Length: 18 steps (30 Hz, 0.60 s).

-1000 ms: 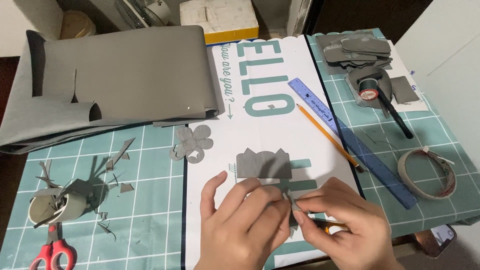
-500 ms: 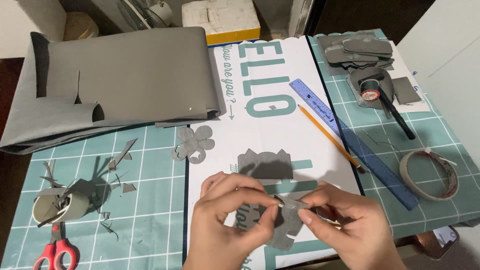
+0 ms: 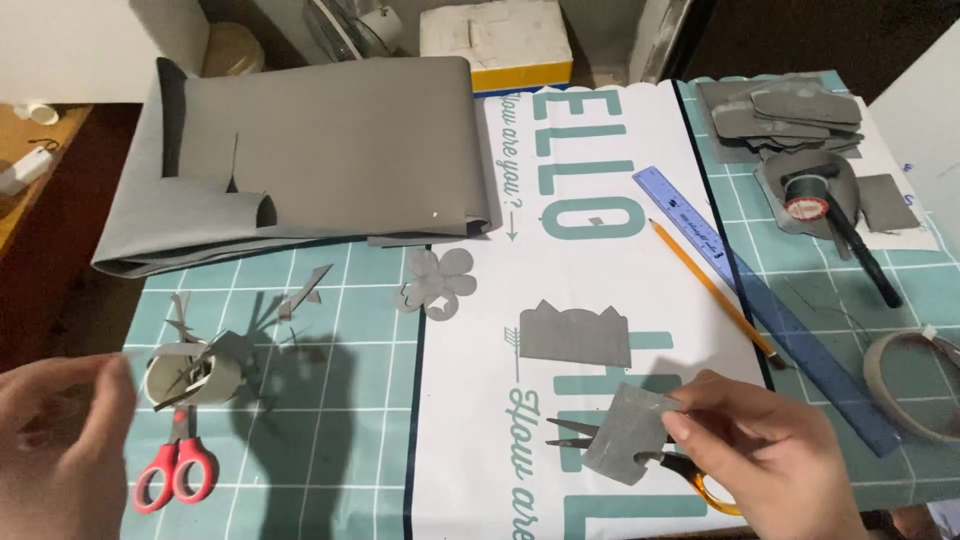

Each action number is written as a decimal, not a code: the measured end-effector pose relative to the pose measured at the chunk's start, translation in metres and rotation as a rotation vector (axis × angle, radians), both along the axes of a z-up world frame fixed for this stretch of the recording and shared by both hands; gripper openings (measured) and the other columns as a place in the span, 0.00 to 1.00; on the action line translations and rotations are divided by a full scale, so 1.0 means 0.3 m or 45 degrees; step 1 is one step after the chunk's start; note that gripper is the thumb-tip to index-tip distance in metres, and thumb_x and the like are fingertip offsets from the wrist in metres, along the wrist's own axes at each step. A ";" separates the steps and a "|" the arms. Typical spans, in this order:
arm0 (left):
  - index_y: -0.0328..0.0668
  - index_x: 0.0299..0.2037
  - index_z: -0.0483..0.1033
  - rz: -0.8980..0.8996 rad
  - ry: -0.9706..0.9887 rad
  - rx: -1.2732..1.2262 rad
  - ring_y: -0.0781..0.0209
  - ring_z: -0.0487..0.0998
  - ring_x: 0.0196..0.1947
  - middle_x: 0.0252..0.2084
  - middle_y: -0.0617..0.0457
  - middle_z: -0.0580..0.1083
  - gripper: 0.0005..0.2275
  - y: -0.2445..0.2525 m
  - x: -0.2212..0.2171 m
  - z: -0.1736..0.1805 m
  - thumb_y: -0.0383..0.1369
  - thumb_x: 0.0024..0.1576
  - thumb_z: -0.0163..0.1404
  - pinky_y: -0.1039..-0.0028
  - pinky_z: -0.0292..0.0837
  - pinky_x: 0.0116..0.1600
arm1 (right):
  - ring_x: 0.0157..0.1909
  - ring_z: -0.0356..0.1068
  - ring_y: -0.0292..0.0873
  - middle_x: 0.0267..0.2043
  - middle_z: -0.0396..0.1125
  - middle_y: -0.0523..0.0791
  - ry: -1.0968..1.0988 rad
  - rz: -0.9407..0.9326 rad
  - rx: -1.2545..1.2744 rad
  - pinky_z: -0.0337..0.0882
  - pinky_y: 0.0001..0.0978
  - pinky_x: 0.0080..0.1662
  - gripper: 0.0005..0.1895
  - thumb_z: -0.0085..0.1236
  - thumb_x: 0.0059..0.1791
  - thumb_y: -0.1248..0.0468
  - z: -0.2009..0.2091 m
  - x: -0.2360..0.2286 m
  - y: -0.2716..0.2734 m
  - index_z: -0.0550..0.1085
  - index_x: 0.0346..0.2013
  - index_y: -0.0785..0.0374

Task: Cutting small strips of double-sided tape and applying them to a grey material cutout for assembly.

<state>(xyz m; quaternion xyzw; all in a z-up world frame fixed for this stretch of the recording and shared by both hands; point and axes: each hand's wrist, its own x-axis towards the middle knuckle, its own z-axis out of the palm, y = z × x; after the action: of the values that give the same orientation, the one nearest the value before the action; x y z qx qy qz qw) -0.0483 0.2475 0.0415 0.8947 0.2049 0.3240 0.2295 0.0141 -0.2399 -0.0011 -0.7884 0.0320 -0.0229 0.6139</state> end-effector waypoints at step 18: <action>0.30 0.62 0.77 0.025 0.003 -0.138 0.54 0.68 0.41 0.48 0.43 0.73 0.08 0.265 0.017 -0.317 0.30 0.86 0.48 0.65 0.61 0.49 | 0.39 0.73 0.42 0.36 0.80 0.48 0.304 -0.085 0.065 0.73 0.34 0.46 0.05 0.66 0.45 0.71 0.060 0.101 0.006 0.83 0.31 0.74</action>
<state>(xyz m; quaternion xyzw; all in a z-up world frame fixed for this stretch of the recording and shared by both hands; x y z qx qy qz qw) -0.0432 0.3269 -0.0537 0.8792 0.2309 0.3137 0.2742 0.0444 -0.2381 0.0168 -0.7682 0.1316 0.0516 0.6244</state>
